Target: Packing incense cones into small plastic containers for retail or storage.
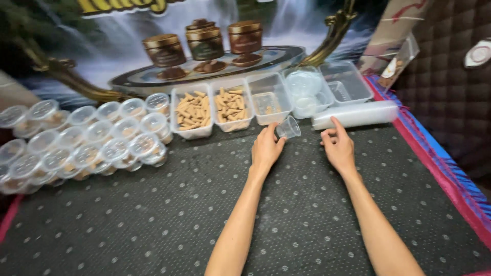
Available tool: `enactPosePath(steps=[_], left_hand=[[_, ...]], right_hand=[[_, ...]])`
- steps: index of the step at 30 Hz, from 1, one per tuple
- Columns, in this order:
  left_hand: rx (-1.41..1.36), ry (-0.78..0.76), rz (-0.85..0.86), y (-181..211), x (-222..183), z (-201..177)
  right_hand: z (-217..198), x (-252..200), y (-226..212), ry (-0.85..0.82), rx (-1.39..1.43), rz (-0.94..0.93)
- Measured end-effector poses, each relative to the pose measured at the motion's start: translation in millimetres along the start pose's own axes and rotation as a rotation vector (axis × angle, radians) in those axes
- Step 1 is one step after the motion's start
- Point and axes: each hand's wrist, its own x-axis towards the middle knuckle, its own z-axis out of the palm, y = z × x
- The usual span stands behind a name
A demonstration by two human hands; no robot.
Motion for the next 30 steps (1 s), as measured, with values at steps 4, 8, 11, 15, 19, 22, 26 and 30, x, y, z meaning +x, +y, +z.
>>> enactPosePath(steps=[4, 8, 11, 15, 19, 22, 26, 30], left_hand=[[0.090, -0.002, 0.004, -43, -11, -35], [0.133, 0.007, 0.053, -74, -23, -74], [0.174, 0.044, 0.093, -99, -28, -91], [0.141, 0.097, 0.130, -128, -28, -93], [0.170, 0.086, 0.101, -122, -30, -95], [0.177, 0.099, 0.109, -121, -28, -95], [0.187, 0.110, 0.110, -118, -29, -99], [0.178, 0.087, 0.087, -118, -27, -99]], right_hand=[[27, 1, -16, -0.079, -0.038, -0.039], [69, 11, -45, -0.128, -0.167, -0.290], [101, 24, -83, -0.144, -0.246, -0.502], [151, 59, -114, -0.209, -0.523, -0.735], [194, 80, -146, -0.379, -0.836, -0.692], [234, 111, -118, -0.437, -0.991, -0.659], [255, 120, -112, -0.505, -1.118, -0.614], [266, 128, -104, -0.553, -1.165, -0.580]])
